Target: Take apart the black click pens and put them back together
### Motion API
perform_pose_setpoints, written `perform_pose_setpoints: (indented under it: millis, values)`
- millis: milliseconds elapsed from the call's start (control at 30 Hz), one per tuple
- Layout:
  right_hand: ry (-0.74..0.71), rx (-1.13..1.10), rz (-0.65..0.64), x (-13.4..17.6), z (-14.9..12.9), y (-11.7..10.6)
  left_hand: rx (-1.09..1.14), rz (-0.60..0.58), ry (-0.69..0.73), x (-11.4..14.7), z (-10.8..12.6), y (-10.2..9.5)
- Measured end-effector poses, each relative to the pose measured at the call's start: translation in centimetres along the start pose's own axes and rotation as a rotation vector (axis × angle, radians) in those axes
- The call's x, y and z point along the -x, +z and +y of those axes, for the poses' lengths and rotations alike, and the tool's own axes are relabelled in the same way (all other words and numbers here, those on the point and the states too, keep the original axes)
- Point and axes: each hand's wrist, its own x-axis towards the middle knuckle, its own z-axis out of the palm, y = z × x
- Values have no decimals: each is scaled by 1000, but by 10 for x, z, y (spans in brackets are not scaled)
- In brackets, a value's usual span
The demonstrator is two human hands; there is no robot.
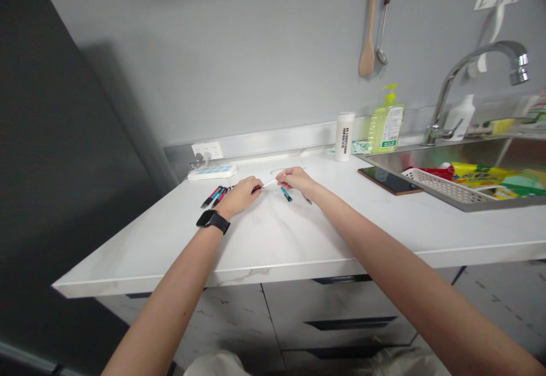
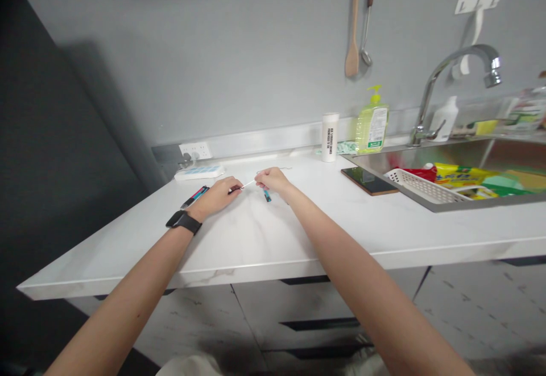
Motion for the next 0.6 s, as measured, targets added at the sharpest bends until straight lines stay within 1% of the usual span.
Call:
perform_pose_setpoints:
  millis: [133, 233, 300, 367, 600]
  values:
    - [66, -200, -18, 7, -5, -1, 2, 4, -4, 0, -1, 0]
    - [82, -284, -60, 9, -5, 1, 5, 4, 4, 0, -1, 0]
    - [84, -298, -111, 11, -5, 2, 4, 7, 8, 0, 0, 0]
    - [82, -292, -132, 13, -5, 4, 0, 12, 9, -1, 0, 1]
    - [102, -245, -46, 12, -8, 1, -24, 3, -23, -2, -1, 2]
